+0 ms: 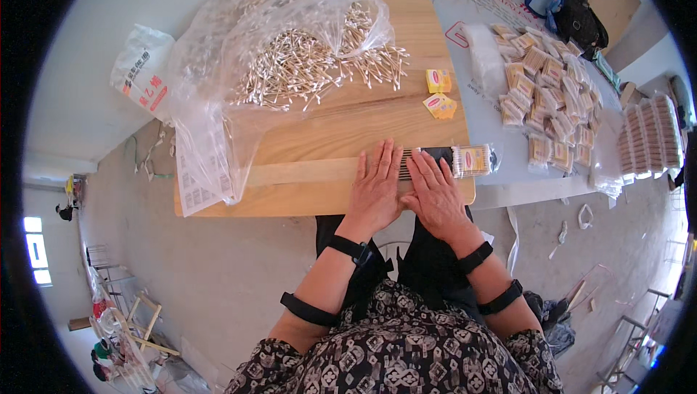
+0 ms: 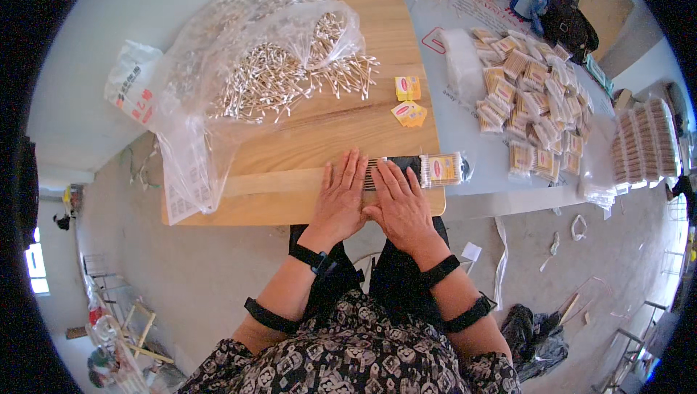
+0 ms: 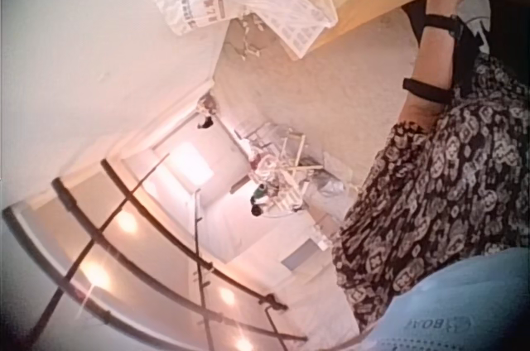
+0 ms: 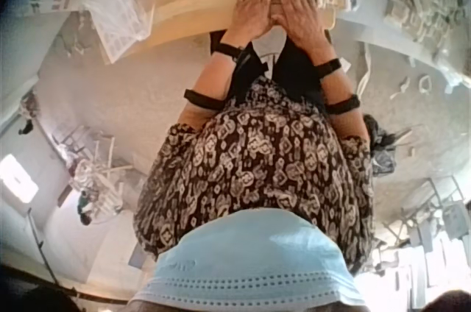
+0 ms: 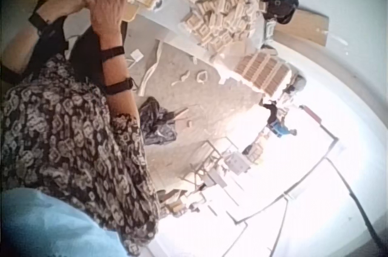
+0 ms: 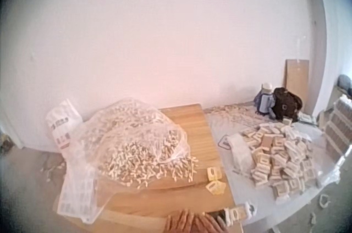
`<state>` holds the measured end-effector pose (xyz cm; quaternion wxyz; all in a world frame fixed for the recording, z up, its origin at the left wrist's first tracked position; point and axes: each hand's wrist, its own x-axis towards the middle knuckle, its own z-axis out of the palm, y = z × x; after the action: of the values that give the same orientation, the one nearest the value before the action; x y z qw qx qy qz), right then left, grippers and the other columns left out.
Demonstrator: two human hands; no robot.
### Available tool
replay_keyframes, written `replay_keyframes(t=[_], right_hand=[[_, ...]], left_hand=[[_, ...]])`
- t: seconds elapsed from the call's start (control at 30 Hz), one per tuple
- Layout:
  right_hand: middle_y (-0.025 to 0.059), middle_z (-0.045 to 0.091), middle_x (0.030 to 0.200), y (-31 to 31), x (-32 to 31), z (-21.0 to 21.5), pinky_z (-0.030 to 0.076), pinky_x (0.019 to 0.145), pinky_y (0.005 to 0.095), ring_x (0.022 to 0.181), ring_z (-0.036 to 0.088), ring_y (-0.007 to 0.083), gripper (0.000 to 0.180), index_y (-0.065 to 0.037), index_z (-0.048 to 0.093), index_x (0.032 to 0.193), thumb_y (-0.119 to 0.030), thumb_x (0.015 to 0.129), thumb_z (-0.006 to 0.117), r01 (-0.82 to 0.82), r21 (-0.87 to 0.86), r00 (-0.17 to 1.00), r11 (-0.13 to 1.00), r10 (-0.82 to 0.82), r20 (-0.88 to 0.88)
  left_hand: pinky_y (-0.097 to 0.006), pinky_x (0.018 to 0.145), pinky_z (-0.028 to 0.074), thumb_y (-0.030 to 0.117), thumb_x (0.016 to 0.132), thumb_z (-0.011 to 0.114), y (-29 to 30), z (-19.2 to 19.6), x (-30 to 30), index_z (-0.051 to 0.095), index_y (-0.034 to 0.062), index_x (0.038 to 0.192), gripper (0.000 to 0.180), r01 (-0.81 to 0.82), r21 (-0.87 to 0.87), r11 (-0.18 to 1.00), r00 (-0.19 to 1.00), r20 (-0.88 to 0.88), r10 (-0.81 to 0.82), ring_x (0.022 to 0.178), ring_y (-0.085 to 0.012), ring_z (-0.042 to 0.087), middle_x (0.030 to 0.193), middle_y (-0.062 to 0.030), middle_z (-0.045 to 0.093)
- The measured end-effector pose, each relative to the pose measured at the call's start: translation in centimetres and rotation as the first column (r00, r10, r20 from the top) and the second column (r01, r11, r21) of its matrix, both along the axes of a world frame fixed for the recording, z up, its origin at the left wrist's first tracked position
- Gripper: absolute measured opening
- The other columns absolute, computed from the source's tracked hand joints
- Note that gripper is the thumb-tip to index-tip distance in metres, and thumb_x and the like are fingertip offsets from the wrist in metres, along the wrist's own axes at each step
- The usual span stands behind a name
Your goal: Packing cotton swabs into small plastic bags and sealing them.
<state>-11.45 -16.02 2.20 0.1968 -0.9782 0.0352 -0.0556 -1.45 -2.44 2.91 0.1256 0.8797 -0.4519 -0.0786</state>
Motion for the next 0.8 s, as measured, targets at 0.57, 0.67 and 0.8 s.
replay_keyframes(t=[0.57,0.67,0.8], right_hand=[[0.0138,0.026,0.155,0.1,-1.2,0.5,0.016,0.119,0.0458,0.144,0.024,0.0294,0.091,0.000,0.031,0.145,-0.033,0.073,0.077,-0.070,-0.088,0.996,0.994,0.065,-0.067],[0.0163,0.031,0.151,-0.7,-1.4,-0.1,0.019,0.118,0.0458,0.141,0.028,0.0329,0.083,-0.001,0.035,0.143,-0.022,0.075,0.076,-0.096,0.127,0.995,0.987,0.092,0.034],[0.0183,0.050,0.131,-1.1,-0.6,-0.6,0.039,0.104,0.0440,0.123,0.048,0.0363,0.051,-0.004,0.053,0.127,-0.009,0.079,0.068,0.015,0.367,0.958,0.930,-0.118,0.260]], left_hand=[[-0.047,0.119,0.012,0.044,0.094,0.051,0.3,-1.5,0.2,0.024,0.0040,0.150,0.074,-0.008,-0.070,0.998,0.999,0.037,0.010,0.147,-0.0273,0.017,0.158,-0.0137,0.020],[-0.047,0.119,0.012,0.045,0.093,0.052,0.5,-1.4,0.2,0.024,0.0033,0.150,0.075,-0.005,-0.081,0.997,1.000,0.029,0.008,0.147,-0.0272,0.017,0.158,-0.0138,0.020],[-0.047,0.119,0.010,0.045,0.093,0.052,0.4,-1.5,0.2,0.024,0.0022,0.150,0.076,-0.016,-0.077,0.997,1.000,0.017,0.017,0.147,-0.0271,0.018,0.158,-0.0142,0.021]])
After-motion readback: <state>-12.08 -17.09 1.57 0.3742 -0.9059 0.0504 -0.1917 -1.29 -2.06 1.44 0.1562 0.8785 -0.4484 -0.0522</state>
